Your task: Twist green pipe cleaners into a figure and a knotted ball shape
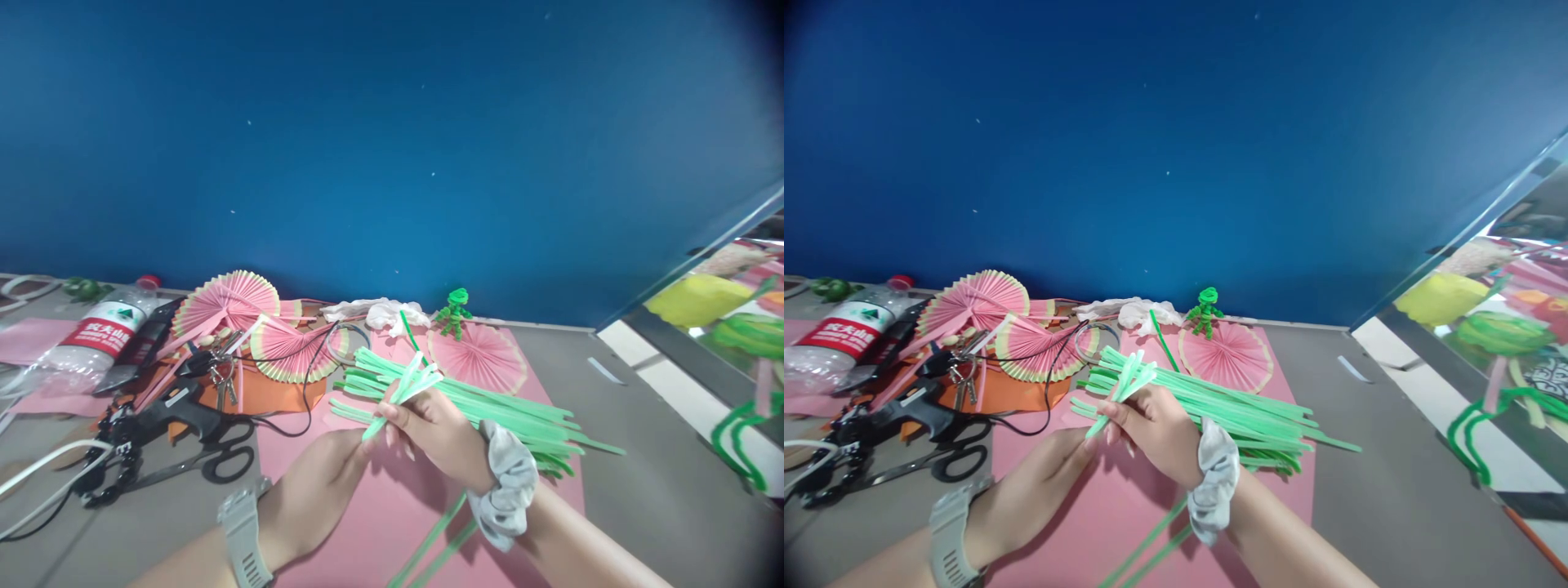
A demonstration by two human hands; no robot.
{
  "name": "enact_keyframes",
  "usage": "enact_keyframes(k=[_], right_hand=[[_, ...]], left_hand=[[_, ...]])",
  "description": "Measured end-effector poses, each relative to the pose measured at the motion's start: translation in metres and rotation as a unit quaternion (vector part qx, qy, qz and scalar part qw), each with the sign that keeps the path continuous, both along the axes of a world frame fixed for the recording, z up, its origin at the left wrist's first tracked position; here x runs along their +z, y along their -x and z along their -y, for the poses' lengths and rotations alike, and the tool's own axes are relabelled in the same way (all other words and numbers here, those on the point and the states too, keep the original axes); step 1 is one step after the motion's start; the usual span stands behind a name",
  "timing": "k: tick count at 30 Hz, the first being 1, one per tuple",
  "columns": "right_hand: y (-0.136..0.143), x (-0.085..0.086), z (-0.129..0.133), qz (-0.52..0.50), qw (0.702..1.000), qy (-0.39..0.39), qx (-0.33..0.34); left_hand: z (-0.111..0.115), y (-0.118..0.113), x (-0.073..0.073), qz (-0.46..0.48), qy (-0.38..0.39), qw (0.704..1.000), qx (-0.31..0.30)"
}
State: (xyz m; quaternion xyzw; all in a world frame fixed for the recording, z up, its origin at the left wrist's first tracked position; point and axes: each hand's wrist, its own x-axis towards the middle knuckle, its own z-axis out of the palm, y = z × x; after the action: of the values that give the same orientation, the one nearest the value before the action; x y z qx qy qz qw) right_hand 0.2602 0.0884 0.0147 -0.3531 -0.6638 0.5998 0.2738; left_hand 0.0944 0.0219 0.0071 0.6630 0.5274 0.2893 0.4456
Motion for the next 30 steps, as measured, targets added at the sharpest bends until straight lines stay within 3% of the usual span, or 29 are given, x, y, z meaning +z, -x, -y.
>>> enact_keyframes(k=[9, 12, 15, 18, 22, 25, 28, 30], right_hand=[[0.006, 0.005, 0.007, -0.051, 0.999, -0.001, -0.014], [0.002, 0.01, 0.005, -0.069, 0.998, 0.011, 0.002], [-0.001, 0.013, 0.002, -0.081, 0.997, 0.002, -0.006], [-0.004, 0.015, -0.001, -0.107, 0.994, -0.007, -0.017], [-0.009, 0.019, -0.004, -0.128, 0.992, 0.001, 0.023], [-0.014, 0.023, -0.008, -0.113, 0.991, 0.006, 0.075], [-0.018, 0.023, -0.011, -0.09, 0.989, -0.022, 0.119], [-0.017, 0.02, -0.011, -0.098, 0.989, -0.024, 0.107]], left_hand=[[0.002, -0.004, 0.007, 0.0, -0.094, 0.995, 0.044], [0.002, -0.002, 0.004, -0.009, -0.081, 0.996, 0.038], [0.002, -0.004, 0.0, 0.016, -0.04, 0.997, 0.058], [0.001, -0.006, -0.004, 0.114, 0.019, 0.991, 0.063], [-0.001, -0.002, -0.011, 0.3, 0.166, 0.939, -0.02], [-0.004, 0.004, -0.016, 0.371, 0.254, 0.889, -0.082], [-0.005, 0.006, -0.017, 0.386, 0.276, 0.875, -0.094], [-0.005, 0.005, -0.016, 0.379, 0.273, 0.879, -0.094]])
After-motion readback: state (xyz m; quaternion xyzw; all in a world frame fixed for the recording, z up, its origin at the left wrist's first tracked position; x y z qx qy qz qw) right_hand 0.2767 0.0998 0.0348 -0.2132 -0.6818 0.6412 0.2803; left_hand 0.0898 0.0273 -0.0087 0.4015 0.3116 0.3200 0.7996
